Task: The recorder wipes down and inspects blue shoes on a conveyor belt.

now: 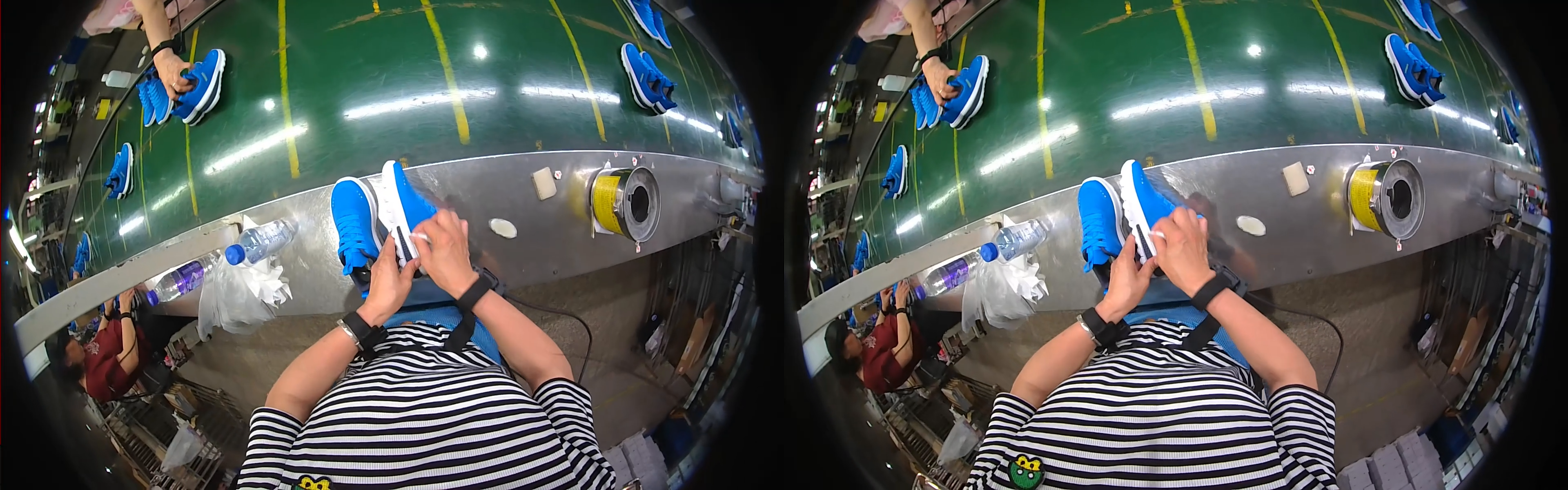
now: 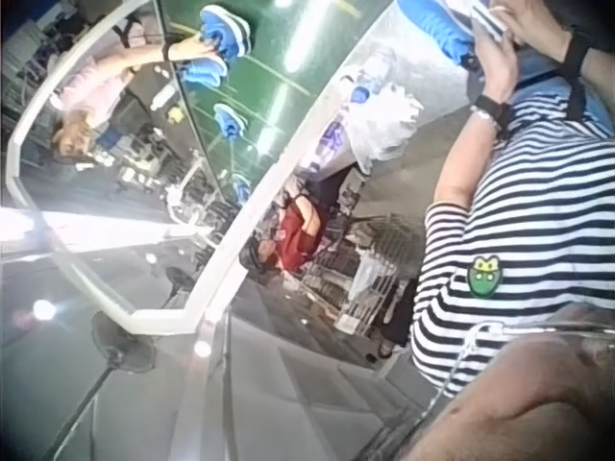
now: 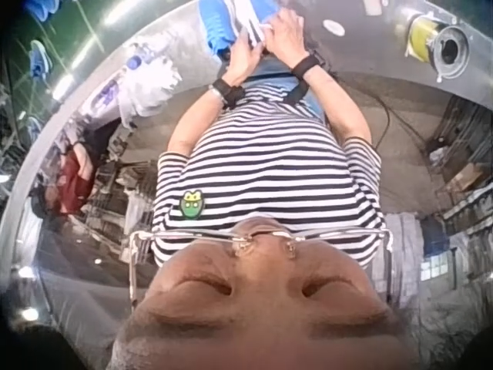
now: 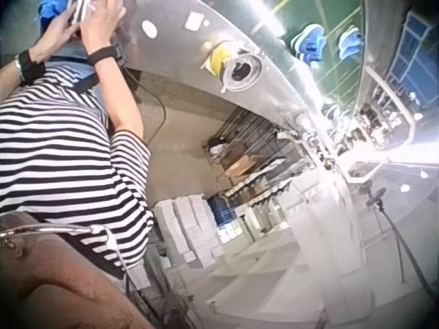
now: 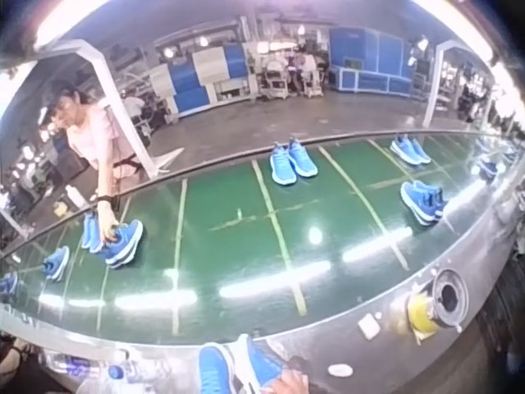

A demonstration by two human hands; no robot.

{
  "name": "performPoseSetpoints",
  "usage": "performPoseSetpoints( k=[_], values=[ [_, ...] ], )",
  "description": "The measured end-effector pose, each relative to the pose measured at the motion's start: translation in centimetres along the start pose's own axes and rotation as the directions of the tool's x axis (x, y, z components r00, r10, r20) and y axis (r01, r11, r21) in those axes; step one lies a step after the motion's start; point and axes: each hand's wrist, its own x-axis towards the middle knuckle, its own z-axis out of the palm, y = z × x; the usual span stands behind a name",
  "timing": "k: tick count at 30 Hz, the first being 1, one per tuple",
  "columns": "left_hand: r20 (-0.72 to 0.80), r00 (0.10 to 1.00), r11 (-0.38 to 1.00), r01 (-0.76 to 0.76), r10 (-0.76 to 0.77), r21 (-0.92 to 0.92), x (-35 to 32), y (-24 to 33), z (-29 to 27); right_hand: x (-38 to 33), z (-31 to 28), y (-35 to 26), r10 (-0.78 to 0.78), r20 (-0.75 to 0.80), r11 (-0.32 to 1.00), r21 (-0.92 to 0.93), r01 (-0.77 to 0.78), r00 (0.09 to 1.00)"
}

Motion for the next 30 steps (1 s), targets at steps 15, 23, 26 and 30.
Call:
performPoseSetpoints(
  k=[15,23,26,30],
  values=[
    [0.272,0.961,0.818,0.192,-0.045,-0.543,0.9,-1.6,1.3,1.2,-3.2,3.0,0.469,0.234,0.403,0.801,-0.442,0.852],
    [0.202,0.979,0.832,0.114,-0.002,-0.543,0.4,-2.7,1.2,0.8,-3.9,2.0,0.441,0.27,0.255,0.877,-0.408,0.856],
    [-0.097,0.981,0.976,-0.149,0.166,0.161,-1.3,2.0,0.5,0.5,-5.0,2.6,0.396,0.387,-0.096,0.919,-0.381,0.833],
    [-0.167,0.94,0.92,-0.237,0.299,0.313,-1.6,3.0,0.7,0.2,-6.6,1.4,0.398,0.451,-0.376,0.874,-0.307,0.799]
  ],
)
